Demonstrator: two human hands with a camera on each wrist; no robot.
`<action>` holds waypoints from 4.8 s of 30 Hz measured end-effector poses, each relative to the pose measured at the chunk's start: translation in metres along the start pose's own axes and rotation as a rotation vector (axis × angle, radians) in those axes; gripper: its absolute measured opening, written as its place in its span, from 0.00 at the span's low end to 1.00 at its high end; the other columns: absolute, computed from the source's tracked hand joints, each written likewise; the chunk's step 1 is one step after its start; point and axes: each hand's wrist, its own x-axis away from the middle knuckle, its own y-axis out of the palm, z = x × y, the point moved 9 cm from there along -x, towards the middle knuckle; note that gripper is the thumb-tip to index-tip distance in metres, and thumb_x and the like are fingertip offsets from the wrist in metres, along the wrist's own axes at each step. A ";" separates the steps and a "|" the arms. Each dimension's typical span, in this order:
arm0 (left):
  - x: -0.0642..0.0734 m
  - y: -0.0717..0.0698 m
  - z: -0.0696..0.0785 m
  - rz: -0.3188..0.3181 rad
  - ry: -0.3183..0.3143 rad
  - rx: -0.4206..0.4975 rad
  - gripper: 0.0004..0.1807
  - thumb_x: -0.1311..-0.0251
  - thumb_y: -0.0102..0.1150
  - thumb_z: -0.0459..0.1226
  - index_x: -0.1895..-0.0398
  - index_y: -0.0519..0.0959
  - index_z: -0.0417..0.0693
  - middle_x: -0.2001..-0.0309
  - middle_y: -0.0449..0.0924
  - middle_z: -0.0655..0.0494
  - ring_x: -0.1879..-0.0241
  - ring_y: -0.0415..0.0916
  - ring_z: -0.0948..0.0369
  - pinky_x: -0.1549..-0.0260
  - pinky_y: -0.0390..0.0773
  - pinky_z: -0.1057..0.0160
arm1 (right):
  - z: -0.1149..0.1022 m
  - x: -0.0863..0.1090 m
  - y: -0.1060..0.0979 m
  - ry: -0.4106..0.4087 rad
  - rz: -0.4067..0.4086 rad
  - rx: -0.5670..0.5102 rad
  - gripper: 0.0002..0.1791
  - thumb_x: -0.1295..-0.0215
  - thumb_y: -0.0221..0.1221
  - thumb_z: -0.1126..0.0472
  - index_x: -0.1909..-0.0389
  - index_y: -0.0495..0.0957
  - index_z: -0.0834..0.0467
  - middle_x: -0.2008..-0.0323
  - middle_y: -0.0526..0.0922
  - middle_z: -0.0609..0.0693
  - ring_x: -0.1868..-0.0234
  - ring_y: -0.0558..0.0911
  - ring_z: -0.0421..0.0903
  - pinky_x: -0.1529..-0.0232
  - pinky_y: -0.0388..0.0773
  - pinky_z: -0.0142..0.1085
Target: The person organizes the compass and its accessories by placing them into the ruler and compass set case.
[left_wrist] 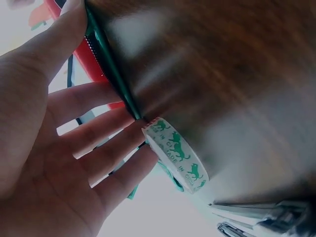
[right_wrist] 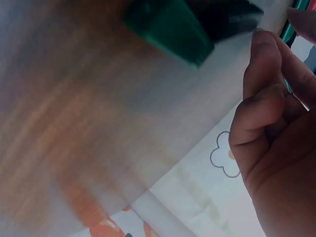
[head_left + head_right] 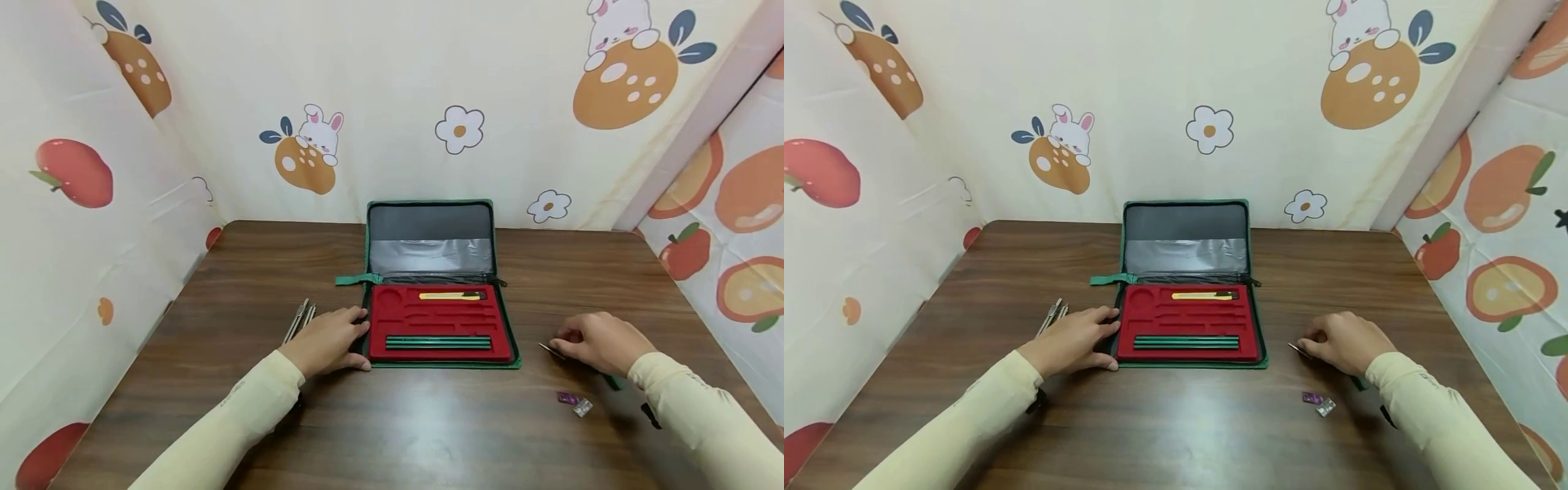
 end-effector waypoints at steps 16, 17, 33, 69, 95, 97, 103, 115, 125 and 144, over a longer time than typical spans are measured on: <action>-0.001 -0.002 0.002 0.018 0.021 0.006 0.40 0.42 0.68 0.59 0.37 0.78 0.36 0.37 0.72 0.39 0.40 0.73 0.45 0.40 0.74 0.51 | -0.011 0.003 0.010 -0.029 0.003 -0.004 0.08 0.38 0.64 0.58 0.75 0.78 0.45 0.80 0.72 0.35 0.78 0.69 0.35 0.76 0.68 0.35; -0.002 -0.002 0.002 0.016 0.021 0.004 0.40 0.42 0.67 0.59 0.37 0.77 0.36 0.37 0.72 0.39 0.40 0.73 0.45 0.40 0.74 0.51 | -0.011 0.003 0.010 -0.028 0.005 0.000 0.08 0.39 0.64 0.59 0.75 0.78 0.46 0.80 0.72 0.36 0.78 0.69 0.36 0.76 0.68 0.35; -0.001 0.000 0.001 0.003 0.002 0.029 0.41 0.42 0.68 0.58 0.36 0.76 0.36 0.36 0.71 0.39 0.39 0.73 0.45 0.40 0.74 0.51 | -0.018 -0.005 -0.004 -0.070 0.063 0.056 0.07 0.41 0.64 0.59 0.76 0.78 0.45 0.81 0.71 0.35 0.79 0.69 0.36 0.78 0.68 0.36; 0.001 -0.002 0.001 0.018 0.008 0.042 0.40 0.40 0.66 0.58 0.35 0.76 0.36 0.35 0.71 0.39 0.38 0.72 0.44 0.36 0.68 0.47 | -0.124 -0.077 0.013 -0.313 -0.083 0.082 0.06 0.41 0.64 0.62 0.75 0.80 0.49 0.85 0.68 0.37 0.80 0.68 0.37 0.76 0.70 0.33; -0.002 -0.001 0.001 0.027 0.018 0.037 0.40 0.41 0.66 0.59 0.36 0.77 0.36 0.36 0.72 0.39 0.38 0.73 0.44 0.35 0.68 0.47 | -0.122 -0.073 0.019 -0.293 -0.062 0.076 0.05 0.38 0.69 0.59 0.71 0.82 0.47 0.75 0.78 0.37 0.75 0.73 0.39 0.69 0.78 0.39; -0.002 -0.001 0.002 0.025 0.019 0.038 0.40 0.41 0.66 0.59 0.36 0.77 0.36 0.36 0.72 0.39 0.38 0.73 0.44 0.35 0.68 0.47 | -0.122 -0.073 0.019 -0.288 -0.067 0.071 0.05 0.38 0.69 0.59 0.71 0.83 0.47 0.74 0.79 0.37 0.74 0.74 0.40 0.68 0.78 0.39; -0.001 -0.001 0.002 0.022 0.019 0.033 0.41 0.42 0.67 0.59 0.36 0.77 0.36 0.36 0.72 0.39 0.38 0.72 0.44 0.36 0.69 0.48 | -0.121 -0.072 0.014 -0.282 -0.061 0.066 0.03 0.37 0.69 0.58 0.69 0.84 0.48 0.72 0.80 0.38 0.73 0.74 0.40 0.65 0.80 0.41; 0.000 -0.002 0.000 0.025 0.024 0.038 0.41 0.42 0.67 0.58 0.37 0.76 0.35 0.36 0.71 0.38 0.40 0.74 0.44 0.38 0.72 0.48 | -0.091 -0.055 -0.006 -0.261 0.009 0.037 0.03 0.38 0.68 0.61 0.70 0.84 0.51 0.74 0.81 0.38 0.74 0.74 0.36 0.71 0.78 0.39; 0.000 -0.001 0.002 0.020 0.026 0.046 0.41 0.41 0.67 0.58 0.36 0.76 0.35 0.36 0.71 0.38 0.40 0.73 0.45 0.41 0.74 0.51 | -0.030 -0.021 -0.011 -0.148 0.014 0.045 0.03 0.36 0.67 0.60 0.70 0.83 0.50 0.75 0.79 0.37 0.74 0.75 0.35 0.71 0.77 0.40; 0.001 -0.002 0.001 0.018 0.014 0.038 0.40 0.41 0.67 0.58 0.37 0.77 0.36 0.36 0.71 0.39 0.40 0.74 0.45 0.41 0.75 0.51 | 0.028 0.019 -0.003 0.052 -0.142 -0.043 0.18 0.33 0.63 0.41 0.66 0.82 0.52 0.72 0.80 0.39 0.73 0.75 0.37 0.72 0.74 0.36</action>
